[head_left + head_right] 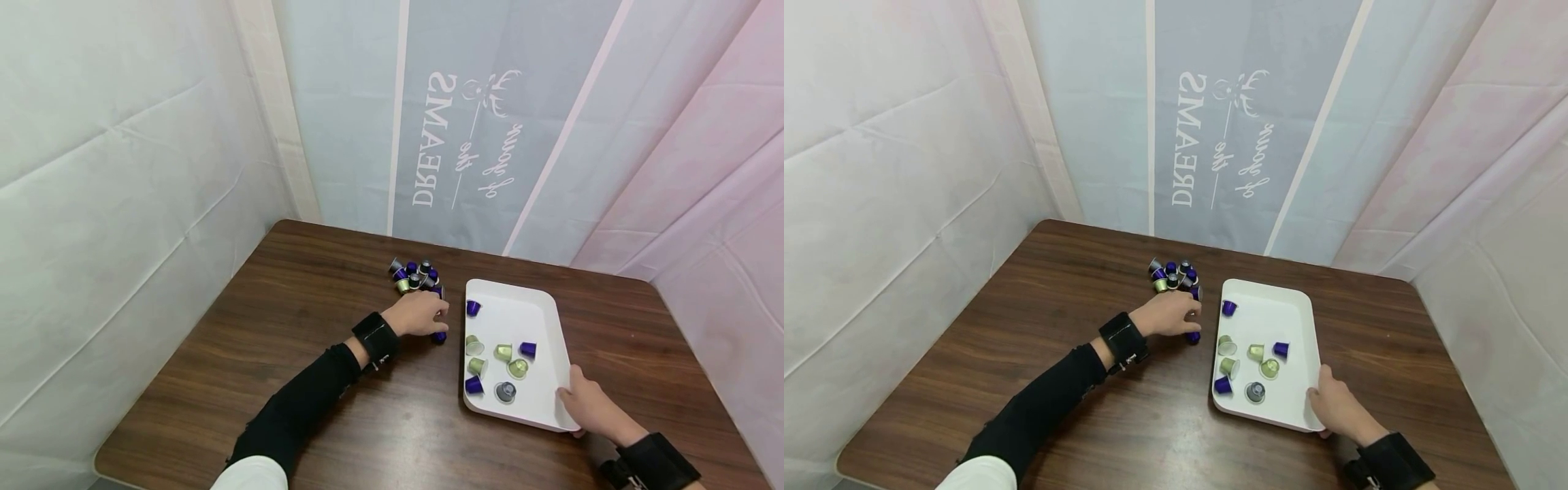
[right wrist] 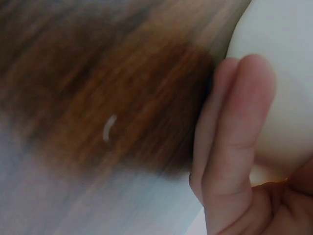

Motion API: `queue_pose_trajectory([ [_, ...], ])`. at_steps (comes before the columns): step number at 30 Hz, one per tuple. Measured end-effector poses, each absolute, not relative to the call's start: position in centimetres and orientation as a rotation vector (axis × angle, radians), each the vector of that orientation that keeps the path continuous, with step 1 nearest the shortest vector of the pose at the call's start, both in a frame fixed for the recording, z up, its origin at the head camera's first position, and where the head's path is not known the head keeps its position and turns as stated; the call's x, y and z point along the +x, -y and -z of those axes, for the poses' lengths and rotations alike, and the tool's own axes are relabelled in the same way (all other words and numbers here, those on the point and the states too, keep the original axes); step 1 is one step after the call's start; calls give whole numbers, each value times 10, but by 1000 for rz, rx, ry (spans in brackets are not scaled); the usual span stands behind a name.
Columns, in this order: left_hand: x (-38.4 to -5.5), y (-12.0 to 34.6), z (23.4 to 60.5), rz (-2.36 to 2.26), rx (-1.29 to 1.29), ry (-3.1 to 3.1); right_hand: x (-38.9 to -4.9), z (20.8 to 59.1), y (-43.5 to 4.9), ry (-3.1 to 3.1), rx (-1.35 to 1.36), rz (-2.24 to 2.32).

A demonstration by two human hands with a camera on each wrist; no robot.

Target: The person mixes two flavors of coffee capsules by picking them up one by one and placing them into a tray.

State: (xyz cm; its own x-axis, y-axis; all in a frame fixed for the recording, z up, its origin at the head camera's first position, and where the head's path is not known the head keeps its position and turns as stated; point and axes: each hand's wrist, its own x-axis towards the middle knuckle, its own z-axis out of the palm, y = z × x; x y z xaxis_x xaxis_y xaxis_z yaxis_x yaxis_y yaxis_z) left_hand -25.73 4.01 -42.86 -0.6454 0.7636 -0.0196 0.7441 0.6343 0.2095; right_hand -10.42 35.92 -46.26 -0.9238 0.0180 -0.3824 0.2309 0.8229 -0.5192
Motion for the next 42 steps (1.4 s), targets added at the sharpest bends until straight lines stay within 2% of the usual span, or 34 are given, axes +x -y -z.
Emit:
queue_pose_trajectory([
  [14, -250, -49, 454, -161, 1214, -2712, -105, 461, -359, -2620, 202, 822],
  [32, -250, -44, 452, -110, 1222, -2751, -105, 460, -359, -2598, 204, 839],
  [42, -254, -34, 453, -232, 1189, -2752, -105, 461, -359, -2604, 210, 829],
])
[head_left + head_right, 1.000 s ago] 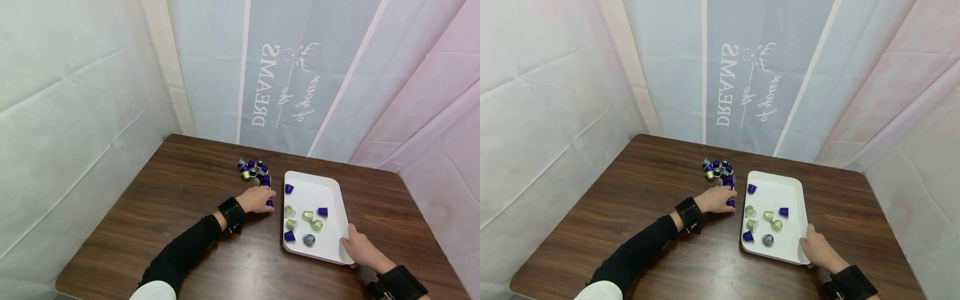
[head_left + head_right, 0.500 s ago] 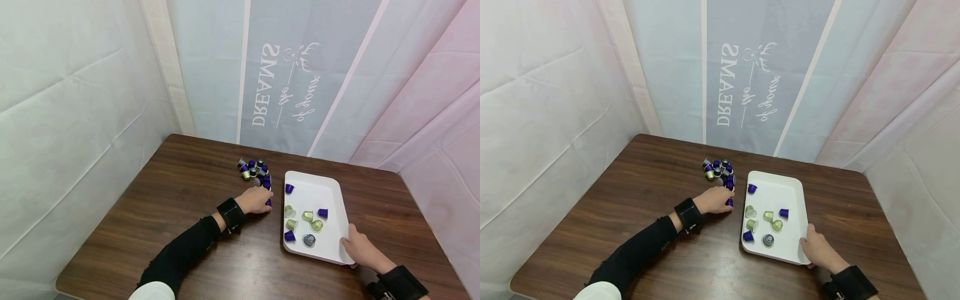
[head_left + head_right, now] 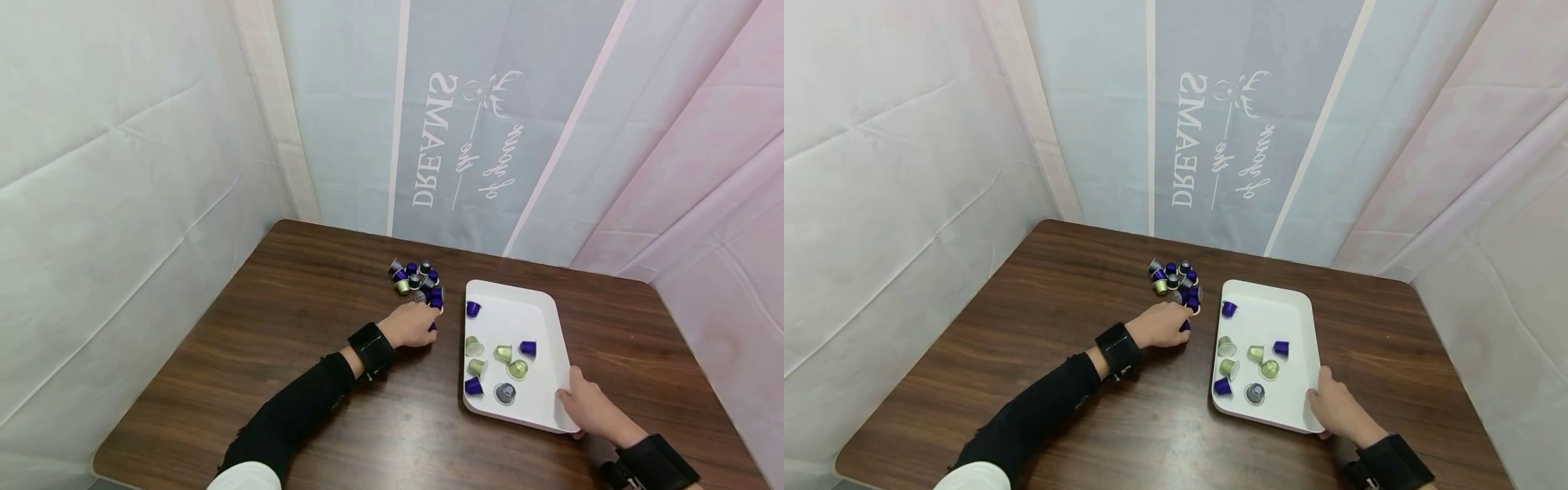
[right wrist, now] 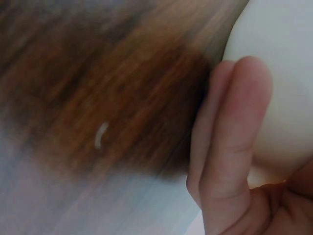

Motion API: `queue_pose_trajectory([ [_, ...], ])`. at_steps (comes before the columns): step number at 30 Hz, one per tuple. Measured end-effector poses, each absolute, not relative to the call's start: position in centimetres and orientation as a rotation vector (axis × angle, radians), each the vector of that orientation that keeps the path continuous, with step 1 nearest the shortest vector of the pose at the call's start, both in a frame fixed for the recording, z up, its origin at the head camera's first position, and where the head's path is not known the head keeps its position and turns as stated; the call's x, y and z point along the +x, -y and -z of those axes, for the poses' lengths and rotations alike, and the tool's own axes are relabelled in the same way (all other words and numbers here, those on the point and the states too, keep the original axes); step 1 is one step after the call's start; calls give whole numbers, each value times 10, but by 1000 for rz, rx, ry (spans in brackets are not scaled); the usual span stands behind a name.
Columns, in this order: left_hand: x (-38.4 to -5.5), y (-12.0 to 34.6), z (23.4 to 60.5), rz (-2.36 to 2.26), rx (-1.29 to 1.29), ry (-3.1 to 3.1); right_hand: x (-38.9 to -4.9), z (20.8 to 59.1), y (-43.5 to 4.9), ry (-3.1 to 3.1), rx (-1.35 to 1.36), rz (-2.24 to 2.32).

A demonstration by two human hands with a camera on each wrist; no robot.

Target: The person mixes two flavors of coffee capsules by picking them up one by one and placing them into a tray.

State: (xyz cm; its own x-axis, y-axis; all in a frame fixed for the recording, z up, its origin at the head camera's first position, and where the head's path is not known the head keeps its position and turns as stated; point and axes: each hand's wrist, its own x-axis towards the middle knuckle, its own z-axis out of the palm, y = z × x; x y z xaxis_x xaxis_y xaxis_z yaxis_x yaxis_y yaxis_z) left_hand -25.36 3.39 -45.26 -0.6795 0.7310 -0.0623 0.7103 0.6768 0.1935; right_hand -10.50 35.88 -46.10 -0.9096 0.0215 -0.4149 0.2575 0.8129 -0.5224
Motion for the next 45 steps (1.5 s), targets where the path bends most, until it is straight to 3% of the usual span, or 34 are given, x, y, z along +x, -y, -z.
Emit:
queue_pose_trajectory([
  [11, -258, -30, 439, -301, 1309, -2832, -105, 459, -358, -2598, 210, 844],
  [25, -247, -58, 417, -471, 1453, -2798, -106, 459, -354, -2595, 211, 845],
  [45, -233, -103, 423, -338, 1575, -2639, -105, 457, -353, -2594, 225, 837],
])
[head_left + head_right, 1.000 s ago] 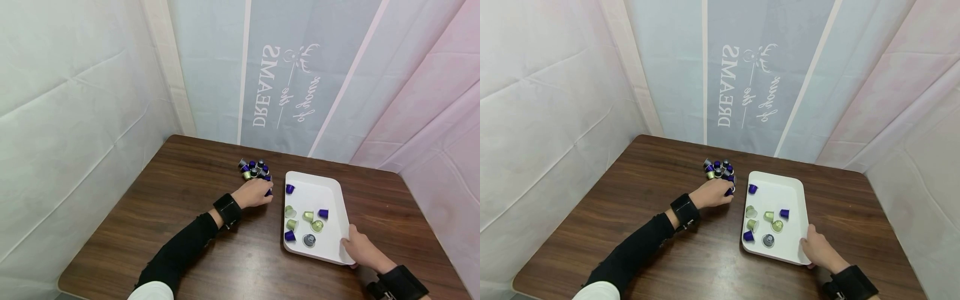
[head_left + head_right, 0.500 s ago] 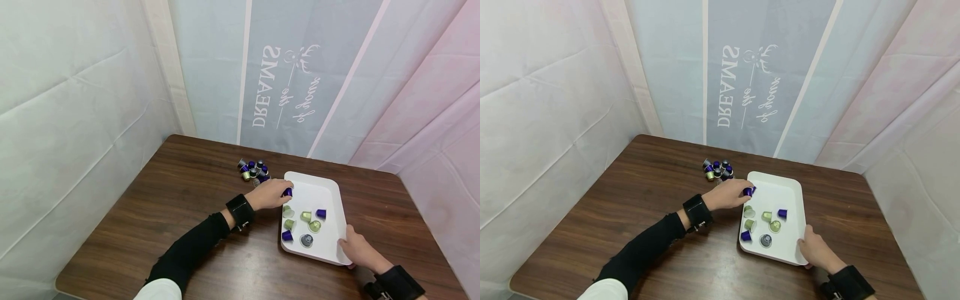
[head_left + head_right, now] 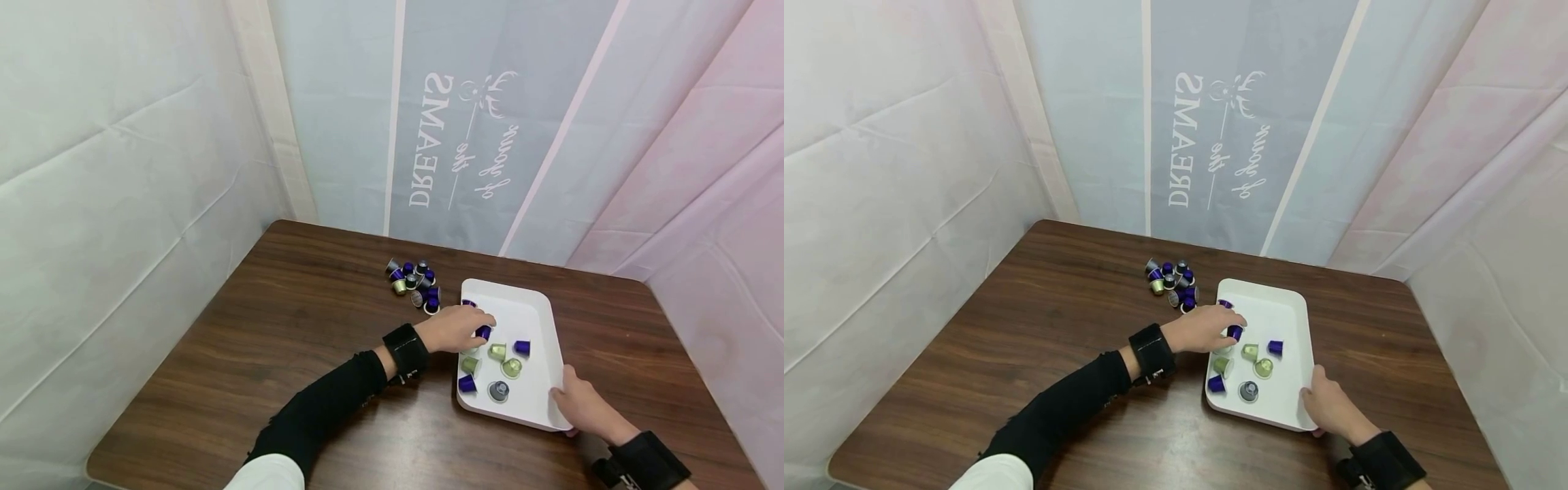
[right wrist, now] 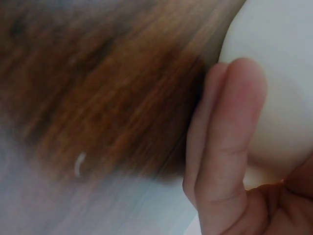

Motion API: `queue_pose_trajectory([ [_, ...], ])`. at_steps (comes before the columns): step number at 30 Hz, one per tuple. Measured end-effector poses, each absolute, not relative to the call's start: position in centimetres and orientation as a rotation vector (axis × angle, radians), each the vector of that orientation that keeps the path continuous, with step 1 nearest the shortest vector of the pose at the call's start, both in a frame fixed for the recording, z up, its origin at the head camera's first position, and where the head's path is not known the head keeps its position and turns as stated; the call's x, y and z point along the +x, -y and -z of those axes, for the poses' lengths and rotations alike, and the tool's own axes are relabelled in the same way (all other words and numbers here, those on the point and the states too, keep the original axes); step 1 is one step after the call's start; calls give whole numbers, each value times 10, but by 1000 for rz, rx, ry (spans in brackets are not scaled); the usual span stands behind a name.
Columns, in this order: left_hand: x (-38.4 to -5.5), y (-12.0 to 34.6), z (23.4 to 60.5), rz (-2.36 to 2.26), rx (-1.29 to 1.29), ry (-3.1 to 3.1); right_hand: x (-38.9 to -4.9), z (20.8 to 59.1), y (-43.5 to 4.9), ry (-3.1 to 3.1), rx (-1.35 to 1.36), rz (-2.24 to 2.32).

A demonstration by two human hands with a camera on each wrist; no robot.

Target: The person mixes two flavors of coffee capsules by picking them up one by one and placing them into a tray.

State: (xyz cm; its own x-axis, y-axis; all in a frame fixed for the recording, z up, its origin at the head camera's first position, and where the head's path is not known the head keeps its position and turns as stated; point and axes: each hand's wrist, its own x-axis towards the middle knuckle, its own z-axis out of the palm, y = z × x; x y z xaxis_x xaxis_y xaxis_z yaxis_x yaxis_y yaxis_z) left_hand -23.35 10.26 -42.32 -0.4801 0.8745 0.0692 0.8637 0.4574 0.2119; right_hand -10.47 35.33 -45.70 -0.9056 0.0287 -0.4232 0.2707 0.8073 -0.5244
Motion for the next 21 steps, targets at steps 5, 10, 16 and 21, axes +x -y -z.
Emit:
queue_pose_trajectory([
  [5, -238, -99, 422, -341, 1552, -2684, -104, 458, -353, -2599, 222, 844],
  [10, -252, -80, 419, -406, 1443, -2777, -104, 457, -353, -2608, 217, 844],
  [16, -270, -48, 422, -325, 1247, -2848, -105, 459, -354, -2603, 221, 823],
  [21, -281, -35, 434, -230, 1211, -2849, -105, 460, -354, -2600, 225, 829],
])
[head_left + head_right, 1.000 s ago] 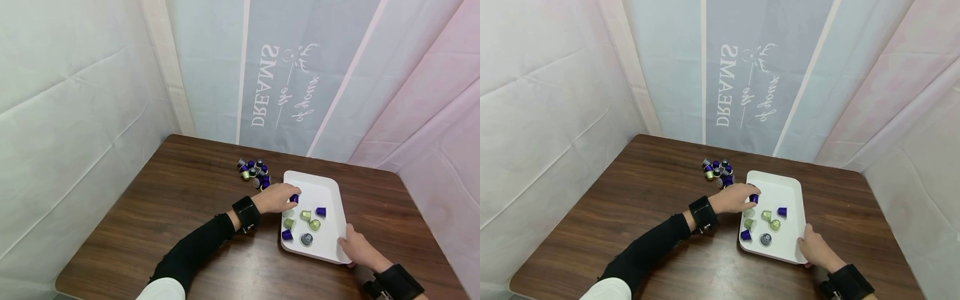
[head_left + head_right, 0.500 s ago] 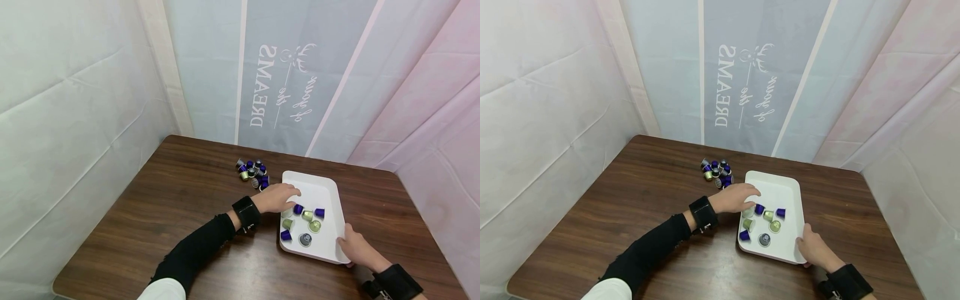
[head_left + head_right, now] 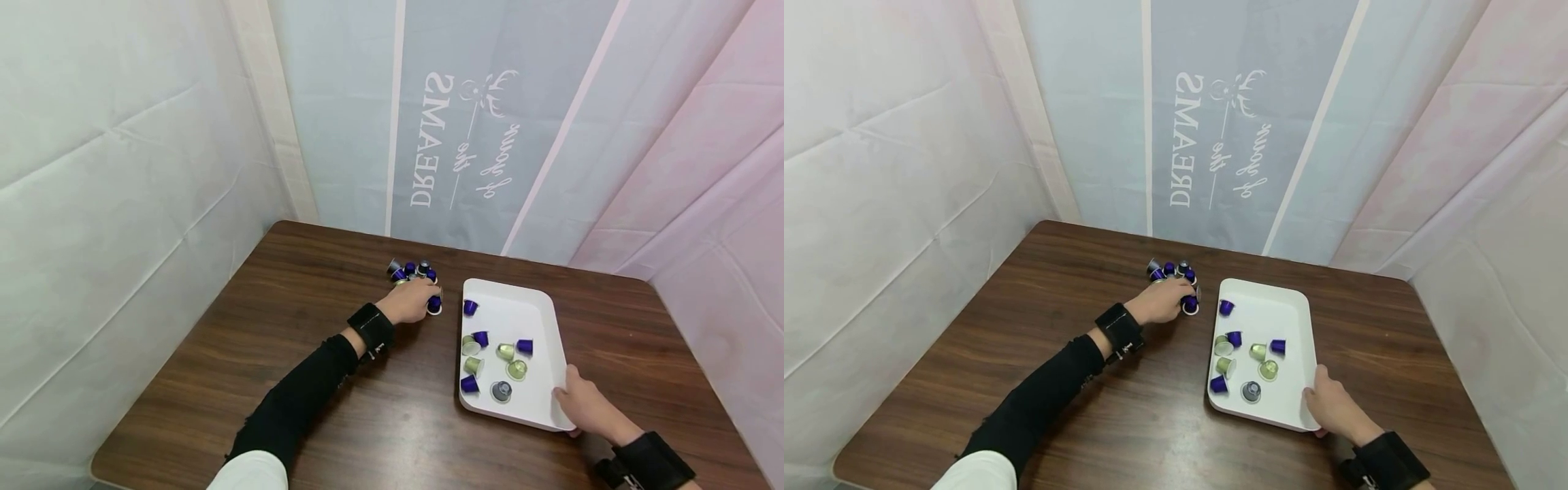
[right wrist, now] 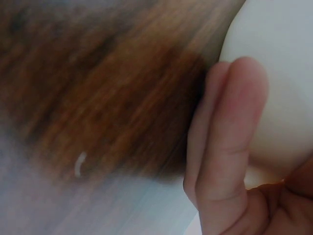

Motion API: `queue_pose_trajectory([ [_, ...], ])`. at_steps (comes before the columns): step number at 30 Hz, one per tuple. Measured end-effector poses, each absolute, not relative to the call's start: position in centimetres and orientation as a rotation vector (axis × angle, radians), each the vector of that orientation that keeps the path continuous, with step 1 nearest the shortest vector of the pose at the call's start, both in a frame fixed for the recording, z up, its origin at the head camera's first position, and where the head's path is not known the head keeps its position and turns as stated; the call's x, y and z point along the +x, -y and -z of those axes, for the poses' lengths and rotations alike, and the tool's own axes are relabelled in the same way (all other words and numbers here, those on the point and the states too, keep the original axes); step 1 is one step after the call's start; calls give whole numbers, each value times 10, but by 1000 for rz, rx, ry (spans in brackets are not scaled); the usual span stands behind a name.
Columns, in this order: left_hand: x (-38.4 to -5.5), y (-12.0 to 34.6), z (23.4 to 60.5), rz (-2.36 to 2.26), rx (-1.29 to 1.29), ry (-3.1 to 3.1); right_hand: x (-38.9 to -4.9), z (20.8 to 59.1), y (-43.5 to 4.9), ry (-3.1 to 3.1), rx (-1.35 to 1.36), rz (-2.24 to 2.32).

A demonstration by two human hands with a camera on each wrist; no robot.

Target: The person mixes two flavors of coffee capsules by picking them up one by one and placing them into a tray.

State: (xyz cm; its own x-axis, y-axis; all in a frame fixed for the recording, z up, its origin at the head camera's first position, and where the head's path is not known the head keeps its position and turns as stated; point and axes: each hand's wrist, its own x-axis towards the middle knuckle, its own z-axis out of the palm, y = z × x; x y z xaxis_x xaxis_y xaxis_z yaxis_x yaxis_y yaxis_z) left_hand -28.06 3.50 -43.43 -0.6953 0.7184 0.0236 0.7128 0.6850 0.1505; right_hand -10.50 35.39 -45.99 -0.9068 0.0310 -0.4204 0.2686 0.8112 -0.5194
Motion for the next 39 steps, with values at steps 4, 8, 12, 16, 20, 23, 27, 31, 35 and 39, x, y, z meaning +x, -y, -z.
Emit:
queue_pose_trajectory([
  [4, -284, -32, 442, -120, 1201, -2885, -106, 458, -353, -2596, 231, 835],
  [8, -283, -30, 444, -39, 1218, -2907, -105, 457, -353, -2592, 233, 834],
  [12, -284, -28, 447, -9, 1213, -2899, -105, 456, -353, -2607, 230, 829],
  [16, -283, -25, 452, -24, 1188, -2864, -105, 456, -353, -2611, 227, 834],
  [20, -282, -22, 457, -54, 1189, -2849, -105, 456, -353, -2600, 230, 838],
  [23, -280, -20, 457, -82, 1199, -2848, -105, 456, -352, -2596, 231, 846],
  [27, -278, -17, 456, -119, 1210, -2838, -104, 456, -352, -2598, 225, 855],
  [31, -275, -14, 454, -179, 1208, -2810, -103, 455, -352, -2594, 219, 869],
  [35, -272, -11, 453, -228, 1227, -2789, -104, 455, -352, -2588, 219, 863],
  [39, -270, -10, 449, -267, 1286, -2779, -104, 456, -353, -2591, 219, 854],
])
